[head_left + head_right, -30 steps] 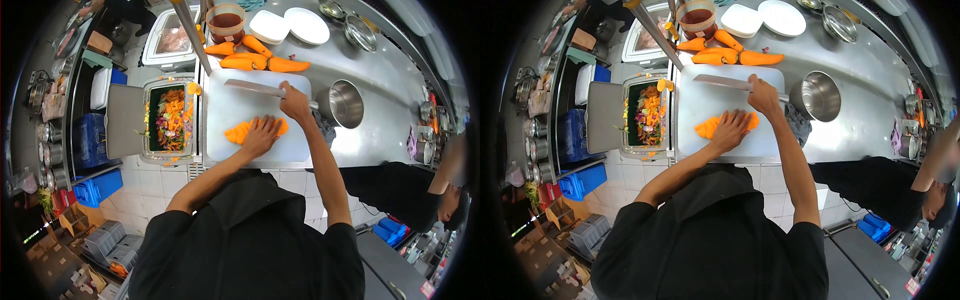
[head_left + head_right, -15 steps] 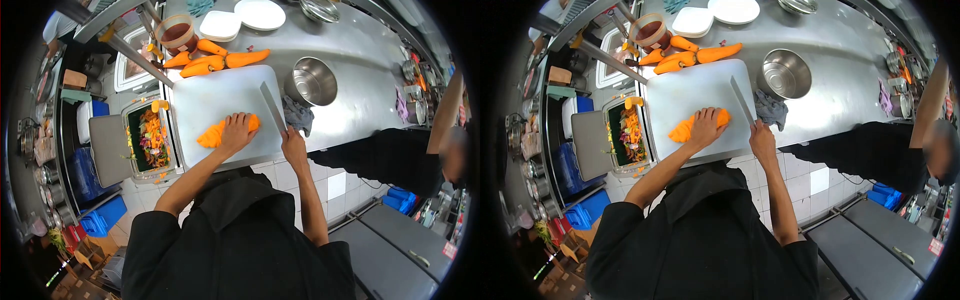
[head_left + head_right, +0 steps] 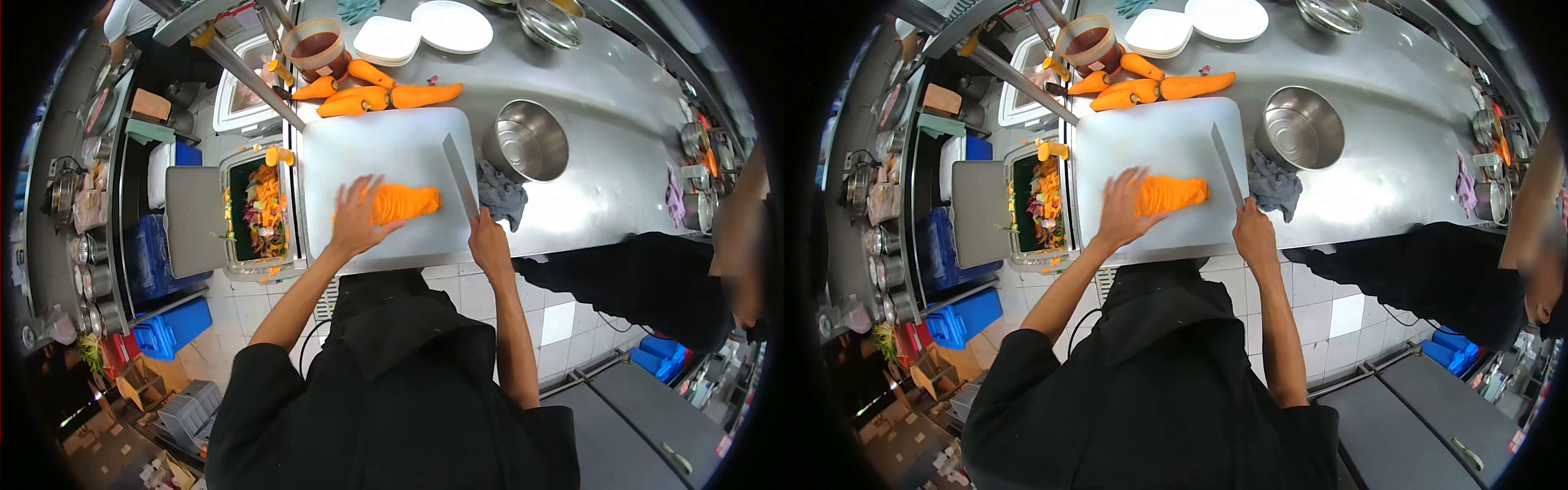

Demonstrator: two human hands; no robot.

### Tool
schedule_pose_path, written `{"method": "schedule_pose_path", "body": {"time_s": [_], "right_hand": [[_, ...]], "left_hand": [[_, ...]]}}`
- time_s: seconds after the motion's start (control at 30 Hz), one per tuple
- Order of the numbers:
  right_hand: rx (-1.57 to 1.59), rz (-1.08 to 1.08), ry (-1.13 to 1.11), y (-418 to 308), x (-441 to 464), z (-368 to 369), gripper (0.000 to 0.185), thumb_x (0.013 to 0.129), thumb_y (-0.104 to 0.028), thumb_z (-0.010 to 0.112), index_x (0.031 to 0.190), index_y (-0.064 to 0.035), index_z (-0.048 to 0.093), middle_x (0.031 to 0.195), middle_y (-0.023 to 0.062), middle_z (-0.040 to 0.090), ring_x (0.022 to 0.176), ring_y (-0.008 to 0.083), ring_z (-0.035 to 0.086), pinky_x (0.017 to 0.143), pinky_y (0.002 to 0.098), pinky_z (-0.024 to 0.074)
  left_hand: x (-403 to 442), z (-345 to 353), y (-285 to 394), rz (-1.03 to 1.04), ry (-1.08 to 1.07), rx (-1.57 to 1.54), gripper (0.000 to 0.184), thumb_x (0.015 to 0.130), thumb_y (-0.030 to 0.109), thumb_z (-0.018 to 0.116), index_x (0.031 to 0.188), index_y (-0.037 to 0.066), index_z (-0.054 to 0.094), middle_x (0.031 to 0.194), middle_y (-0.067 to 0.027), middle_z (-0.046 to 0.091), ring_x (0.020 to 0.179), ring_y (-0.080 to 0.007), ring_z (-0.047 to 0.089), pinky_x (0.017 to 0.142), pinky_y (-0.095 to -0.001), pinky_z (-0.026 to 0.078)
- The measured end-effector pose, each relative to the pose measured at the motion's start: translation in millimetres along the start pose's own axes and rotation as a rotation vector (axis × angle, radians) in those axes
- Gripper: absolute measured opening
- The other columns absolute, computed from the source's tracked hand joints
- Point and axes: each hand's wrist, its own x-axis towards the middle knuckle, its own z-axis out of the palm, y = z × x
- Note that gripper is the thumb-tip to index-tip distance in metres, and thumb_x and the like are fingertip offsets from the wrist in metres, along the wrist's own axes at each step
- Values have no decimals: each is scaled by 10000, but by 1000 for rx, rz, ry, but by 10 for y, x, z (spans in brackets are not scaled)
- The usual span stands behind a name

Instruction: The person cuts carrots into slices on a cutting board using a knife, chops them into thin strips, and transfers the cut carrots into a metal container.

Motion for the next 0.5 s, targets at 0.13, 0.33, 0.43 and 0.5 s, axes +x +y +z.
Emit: {"method": "schedule_pose_path", "body": {"time_s": [0.13, 0.33, 0.43, 0.5], "right_hand": [[-7, -31, 16, 28, 4, 36, 165, 998, -131, 498, 1027, 30, 471, 752, 310, 644, 743, 509, 640, 652, 589, 498], [6, -36, 25, 45, 11, 26, 155, 998, -126, 491, 1022, 24, 460, 765, 316, 643, 744, 511, 638, 646, 589, 496], [16, -27, 36, 29, -12, 46, 152, 996, -125, 493, 1014, 21, 455, 766, 315, 642, 742, 512, 637, 650, 591, 495], [20, -32, 53, 36, -11, 47, 152, 994, -125, 495, 1014, 20, 453, 766, 315, 642, 739, 512, 637, 652, 592, 494]], "left_hand": [[-365, 179, -290, -107, 144, 28, 1057, 740, 689, 715, 1522, 82, 345, 1463, -176, 439, 1392, -332, 386, 1163, -599, 195], [-62, 210, -652, 137, -53, -94, 1077, 695, 722, 700, 1525, 123, 362, 1522, -147, 384, 1418, -328, 359, 1192, -569, 189], [43, -25, -596, 225, -207, -41, 1035, 732, 714, 673, 1543, 163, 340, 1556, -144, 346, 1442, -314, 330, 1202, -550, 188], [89, -78, -596, 273, -272, 22, 1012, 757, 710, 656, 1554, 181, 323, 1568, -145, 329, 1454, -310, 311, 1205, -546, 183]]}}
